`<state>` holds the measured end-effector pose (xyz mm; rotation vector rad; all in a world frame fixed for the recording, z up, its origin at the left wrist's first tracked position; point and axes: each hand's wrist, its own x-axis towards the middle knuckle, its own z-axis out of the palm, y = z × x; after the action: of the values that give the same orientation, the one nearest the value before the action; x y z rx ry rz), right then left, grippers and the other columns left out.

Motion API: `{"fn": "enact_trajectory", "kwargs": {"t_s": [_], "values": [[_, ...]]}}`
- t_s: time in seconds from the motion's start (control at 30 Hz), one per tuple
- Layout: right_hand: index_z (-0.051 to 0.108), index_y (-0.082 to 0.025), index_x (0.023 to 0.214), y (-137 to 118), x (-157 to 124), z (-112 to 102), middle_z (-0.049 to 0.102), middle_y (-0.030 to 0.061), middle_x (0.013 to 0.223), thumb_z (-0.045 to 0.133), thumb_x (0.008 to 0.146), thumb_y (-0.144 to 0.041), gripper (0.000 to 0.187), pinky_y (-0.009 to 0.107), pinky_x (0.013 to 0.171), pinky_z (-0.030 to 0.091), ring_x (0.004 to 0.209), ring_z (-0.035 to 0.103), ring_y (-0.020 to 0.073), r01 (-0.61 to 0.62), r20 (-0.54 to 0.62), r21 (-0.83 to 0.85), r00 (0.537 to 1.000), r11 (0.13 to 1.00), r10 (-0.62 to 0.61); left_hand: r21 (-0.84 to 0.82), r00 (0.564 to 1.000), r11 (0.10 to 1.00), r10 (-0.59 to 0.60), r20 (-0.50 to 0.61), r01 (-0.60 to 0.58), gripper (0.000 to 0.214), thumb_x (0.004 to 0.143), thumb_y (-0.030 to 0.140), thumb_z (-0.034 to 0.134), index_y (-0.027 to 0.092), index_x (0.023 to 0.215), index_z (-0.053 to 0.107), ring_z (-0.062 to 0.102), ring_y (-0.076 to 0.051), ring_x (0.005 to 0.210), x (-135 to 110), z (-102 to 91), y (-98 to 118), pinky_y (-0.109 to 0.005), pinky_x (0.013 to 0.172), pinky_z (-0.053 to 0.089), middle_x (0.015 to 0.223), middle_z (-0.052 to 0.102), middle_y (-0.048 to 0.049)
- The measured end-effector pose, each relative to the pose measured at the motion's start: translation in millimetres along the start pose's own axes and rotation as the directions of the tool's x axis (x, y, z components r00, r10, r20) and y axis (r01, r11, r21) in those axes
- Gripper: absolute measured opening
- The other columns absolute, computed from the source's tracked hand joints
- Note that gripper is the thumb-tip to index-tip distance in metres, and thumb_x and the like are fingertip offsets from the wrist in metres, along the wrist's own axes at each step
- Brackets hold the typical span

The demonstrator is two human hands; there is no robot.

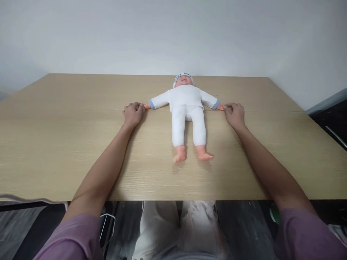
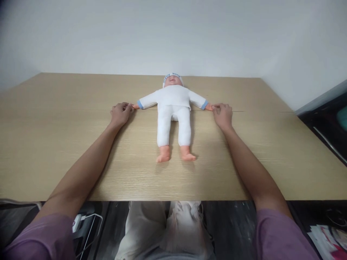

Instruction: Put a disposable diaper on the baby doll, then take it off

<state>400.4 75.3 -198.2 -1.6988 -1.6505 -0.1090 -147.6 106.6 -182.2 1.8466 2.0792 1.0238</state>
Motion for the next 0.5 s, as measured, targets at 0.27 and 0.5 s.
{"fn": "enact_trajectory", "kwargs": {"t_s": [0.27, 0.5], "values": [[0.067, -0.023, 0.114, -29, -13, -16, 0.073, 0.0183, 0.118, 0.045, 0.110, -0.054, 0.038, 0.058, 0.112, 0.047, 0.117, 0.063, 0.0368, 0.031, -0.186, 0.074, 0.982, 0.997, -0.017, -0.152, 0.972, 0.976, 0.126, -0.197, -0.157, 0.042, 0.116, 0.048, 0.034, 0.022, 0.117, 0.067, 0.070, -0.024, 0.114, -43, -18.1, 18, -0.038, 0.102, 0.054, 0.124, 0.075, -0.0130], [0.066, -0.027, 0.101, -64, -38, -23, 0.075, 0.0137, 0.108, 0.022, 0.118, -0.056, 0.056, 0.054, 0.110, 0.049, 0.112, 0.068, 0.0336, 0.129, -0.144, 0.098, 0.983, 0.987, -0.114, -0.274, 0.936, 0.895, 0.328, -0.129, -0.351, 0.051, 0.119, 0.062, 0.032, 0.025, 0.106, 0.066, 0.072, -0.024, 0.101, -115, -36.9, 86, -0.042, 0.091, 0.058, 0.114, 0.078, -0.0098]]}}
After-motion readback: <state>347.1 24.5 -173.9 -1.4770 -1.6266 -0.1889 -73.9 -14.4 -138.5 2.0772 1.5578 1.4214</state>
